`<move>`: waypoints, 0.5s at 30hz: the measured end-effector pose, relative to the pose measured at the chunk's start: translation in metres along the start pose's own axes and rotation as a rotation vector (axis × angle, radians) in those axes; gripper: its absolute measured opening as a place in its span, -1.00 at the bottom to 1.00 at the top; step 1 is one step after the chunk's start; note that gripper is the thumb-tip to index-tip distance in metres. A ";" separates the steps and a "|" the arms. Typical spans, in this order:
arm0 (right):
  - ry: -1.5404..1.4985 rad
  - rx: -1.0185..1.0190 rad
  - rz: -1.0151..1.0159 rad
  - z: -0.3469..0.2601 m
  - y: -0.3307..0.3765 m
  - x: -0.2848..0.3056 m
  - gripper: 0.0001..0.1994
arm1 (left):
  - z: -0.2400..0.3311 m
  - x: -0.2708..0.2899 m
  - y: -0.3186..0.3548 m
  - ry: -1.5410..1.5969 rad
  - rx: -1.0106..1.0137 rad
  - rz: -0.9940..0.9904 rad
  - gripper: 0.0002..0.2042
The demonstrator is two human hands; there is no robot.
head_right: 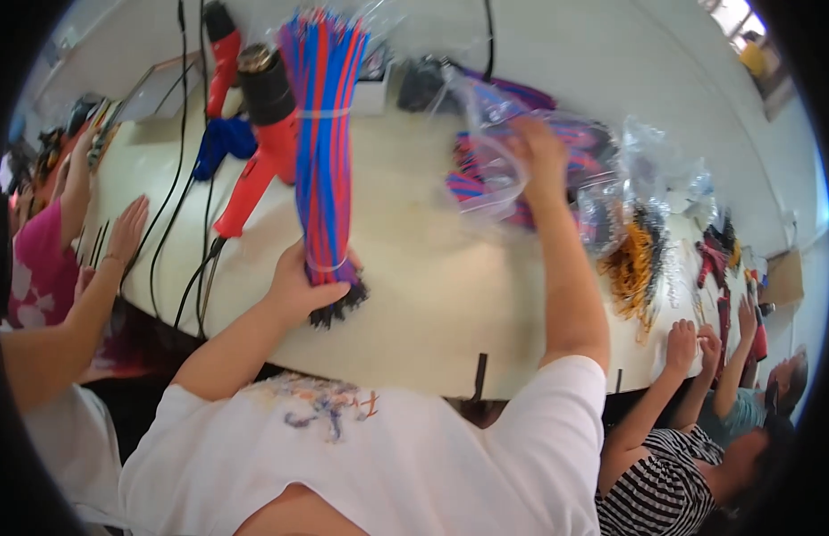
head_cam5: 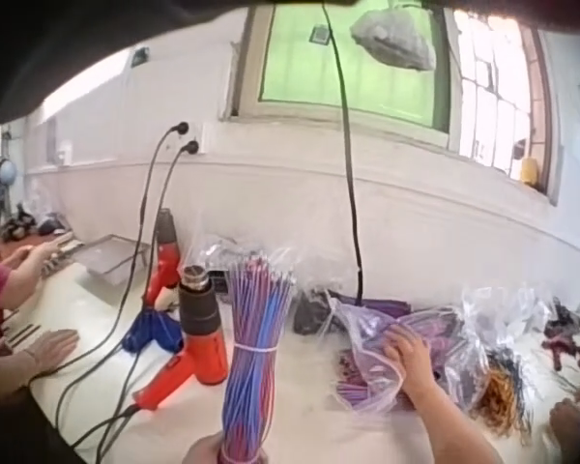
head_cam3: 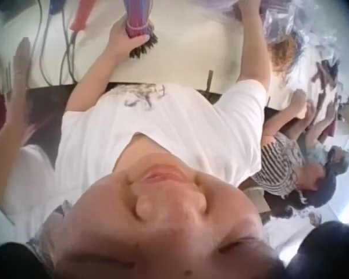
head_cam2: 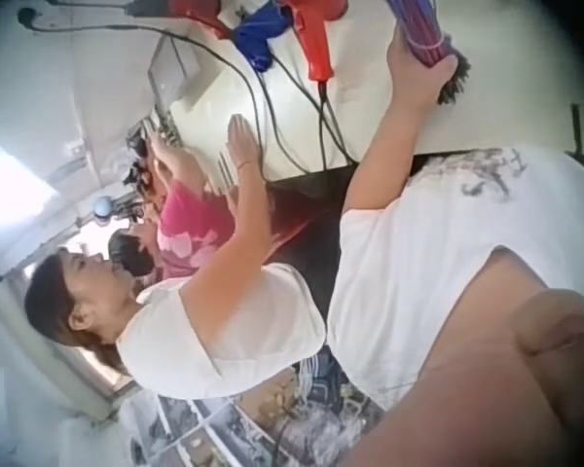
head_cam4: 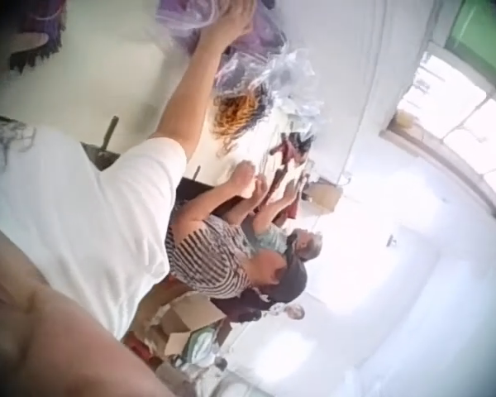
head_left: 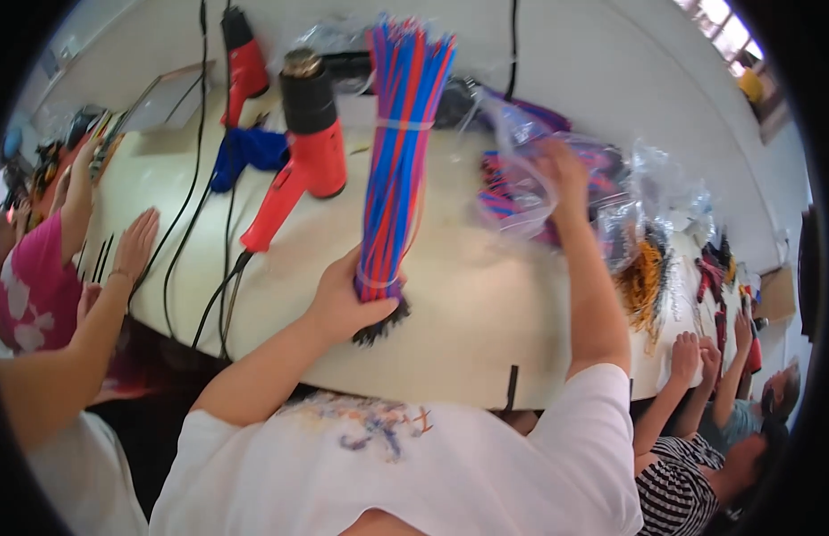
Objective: The person applies heat to the ends of wire bundles using a heat gun, secures the bundles with rubber bands by hand, and heats additional bundles.
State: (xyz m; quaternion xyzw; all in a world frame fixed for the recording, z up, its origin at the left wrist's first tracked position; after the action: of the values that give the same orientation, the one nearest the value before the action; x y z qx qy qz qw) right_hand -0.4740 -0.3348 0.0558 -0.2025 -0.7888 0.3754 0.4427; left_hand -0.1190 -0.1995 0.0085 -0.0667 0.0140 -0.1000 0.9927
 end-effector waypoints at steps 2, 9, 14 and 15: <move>0.219 0.119 -0.014 -0.067 0.002 0.021 -0.48 | -0.010 0.014 -0.001 0.021 0.036 0.073 -0.51; 0.458 0.280 -0.366 -0.068 0.081 0.006 -0.34 | 0.000 -0.020 0.002 0.363 0.291 -0.205 -0.48; 0.615 0.254 -0.207 -0.035 0.046 -0.018 -0.34 | -0.007 -0.043 0.014 0.542 0.419 -0.444 -0.48; 0.614 0.260 -0.206 -0.036 0.048 -0.016 -0.34 | -0.007 -0.048 0.019 0.592 0.452 -0.507 -0.49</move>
State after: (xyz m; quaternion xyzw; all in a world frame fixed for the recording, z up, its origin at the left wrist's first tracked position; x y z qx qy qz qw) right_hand -0.4355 -0.2998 0.0223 -0.1671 -0.5806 0.3478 0.7170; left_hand -0.1631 -0.1725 0.0003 0.1821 0.2585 -0.3553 0.8797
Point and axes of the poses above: each hand's wrist, its own y-axis away from the middle knuckle, its own x-axis out of the back of the hand, z = x × y, the point moved 10 cm from there along -y, towards the middle knuckle, and after that the axes turned 14 degrees about z, right-handed, at the moved point
